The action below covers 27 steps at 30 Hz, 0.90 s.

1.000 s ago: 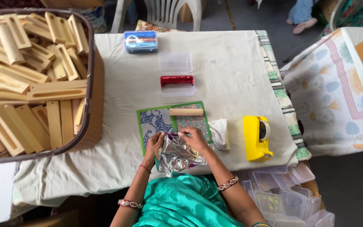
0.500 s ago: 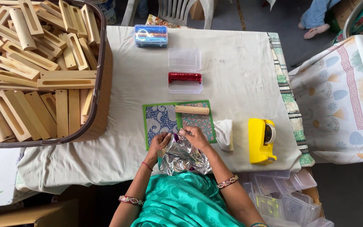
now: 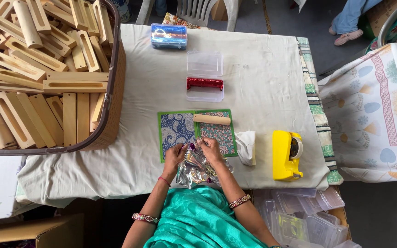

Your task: The person wipes a wooden handle with a cloth, then wraps colored metallic foil around the handle and smooths it. They retrieve foil sheets from a cardboard box and place finished wrapped handles into a plastic container.

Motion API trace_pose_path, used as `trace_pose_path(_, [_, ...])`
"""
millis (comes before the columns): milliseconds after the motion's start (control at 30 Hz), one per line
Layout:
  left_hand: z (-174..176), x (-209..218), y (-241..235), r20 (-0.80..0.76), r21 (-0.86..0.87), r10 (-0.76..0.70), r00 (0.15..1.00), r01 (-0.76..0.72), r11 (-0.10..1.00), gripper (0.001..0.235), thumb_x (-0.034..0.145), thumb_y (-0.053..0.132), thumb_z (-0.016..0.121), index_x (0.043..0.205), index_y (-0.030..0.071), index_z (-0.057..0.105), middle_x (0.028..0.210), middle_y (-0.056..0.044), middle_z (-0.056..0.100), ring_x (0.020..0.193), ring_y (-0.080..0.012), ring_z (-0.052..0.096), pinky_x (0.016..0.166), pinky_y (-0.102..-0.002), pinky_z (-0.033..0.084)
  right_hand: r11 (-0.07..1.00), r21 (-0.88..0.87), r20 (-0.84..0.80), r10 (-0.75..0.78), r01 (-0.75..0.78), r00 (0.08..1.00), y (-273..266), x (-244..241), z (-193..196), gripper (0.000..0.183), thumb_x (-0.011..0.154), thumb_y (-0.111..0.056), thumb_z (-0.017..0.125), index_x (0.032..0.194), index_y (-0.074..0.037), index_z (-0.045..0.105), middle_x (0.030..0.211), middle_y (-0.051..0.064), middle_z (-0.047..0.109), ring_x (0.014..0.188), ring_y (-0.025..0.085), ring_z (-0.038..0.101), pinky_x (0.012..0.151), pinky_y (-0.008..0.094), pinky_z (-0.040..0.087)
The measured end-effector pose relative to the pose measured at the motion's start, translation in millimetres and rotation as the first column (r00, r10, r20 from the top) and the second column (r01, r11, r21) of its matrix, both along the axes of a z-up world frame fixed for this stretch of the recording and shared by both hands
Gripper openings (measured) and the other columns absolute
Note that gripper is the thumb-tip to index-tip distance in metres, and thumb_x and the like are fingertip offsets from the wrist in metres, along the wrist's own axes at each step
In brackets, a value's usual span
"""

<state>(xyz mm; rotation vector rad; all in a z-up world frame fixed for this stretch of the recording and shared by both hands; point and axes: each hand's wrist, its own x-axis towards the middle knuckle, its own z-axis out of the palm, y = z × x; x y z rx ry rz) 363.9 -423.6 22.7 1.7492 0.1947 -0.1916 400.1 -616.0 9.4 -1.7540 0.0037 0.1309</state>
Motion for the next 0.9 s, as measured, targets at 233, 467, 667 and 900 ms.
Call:
trace_pose_path(233, [26, -19, 25, 0.027, -0.049, 0.088, 0.996, -0.086, 0.995, 0.039, 0.103, 0.030, 0.065, 0.081, -0.002, 0.065, 0.061, 0.003, 0.050, 0.059, -0.0044, 0.043, 0.051, -0.025, 0.040, 0.962, 0.017, -0.193, -0.264, 0.272, 0.945, -68, 13, -57, 0.024, 0.094, -0.025, 0.076, 0.087, -0.002, 0.076, 0.071, -0.002, 0.061, 0.062, 0.006, 0.048, 0.053, 0.026, 0.036])
trace_pose_path(467, [29, -1, 41, -0.041, -0.282, 0.193, 0.980, -0.197, 0.939, 0.034, 0.102, 0.029, 0.063, 0.093, -0.003, 0.071, 0.071, 0.004, 0.060, 0.063, -0.0045, 0.048, 0.055, -0.024, 0.042, 0.977, 0.133, -0.323, -0.115, 0.166, 0.939, -42, 14, 46, 0.048, 0.089, -0.048, 0.074, 0.116, -0.009, 0.070, 0.075, -0.003, 0.065, 0.069, 0.010, 0.061, 0.064, 0.028, 0.050])
trace_pose_path(667, [-7, -3, 44, -0.120, -0.397, 0.214, 0.969, -0.245, 0.884, 0.036, 0.105, 0.030, 0.064, 0.097, -0.005, 0.071, 0.075, 0.002, 0.059, 0.065, -0.0063, 0.047, 0.056, -0.026, 0.040, 0.986, 0.101, -0.146, 0.146, -0.132, 0.979, -32, 6, 58, 0.059, 0.078, -0.040, 0.085, 0.126, -0.011, 0.065, 0.099, -0.002, 0.075, 0.091, 0.007, 0.070, 0.084, 0.025, 0.058])
trace_pose_path(900, [22, -10, 42, -0.161, -0.428, -0.052, 0.986, -0.022, 0.904, 0.026, 0.078, 0.005, 0.080, 0.101, 0.001, 0.070, 0.087, -0.004, 0.074, 0.075, -0.0103, 0.068, 0.070, -0.024, 0.055, 0.996, 0.016, -0.108, -0.086, 0.088, 0.990, -39, 20, 21, 0.032, 0.090, -0.034, 0.083, 0.089, -0.003, 0.079, 0.073, 0.002, 0.074, 0.059, 0.008, 0.062, 0.052, 0.027, 0.047])
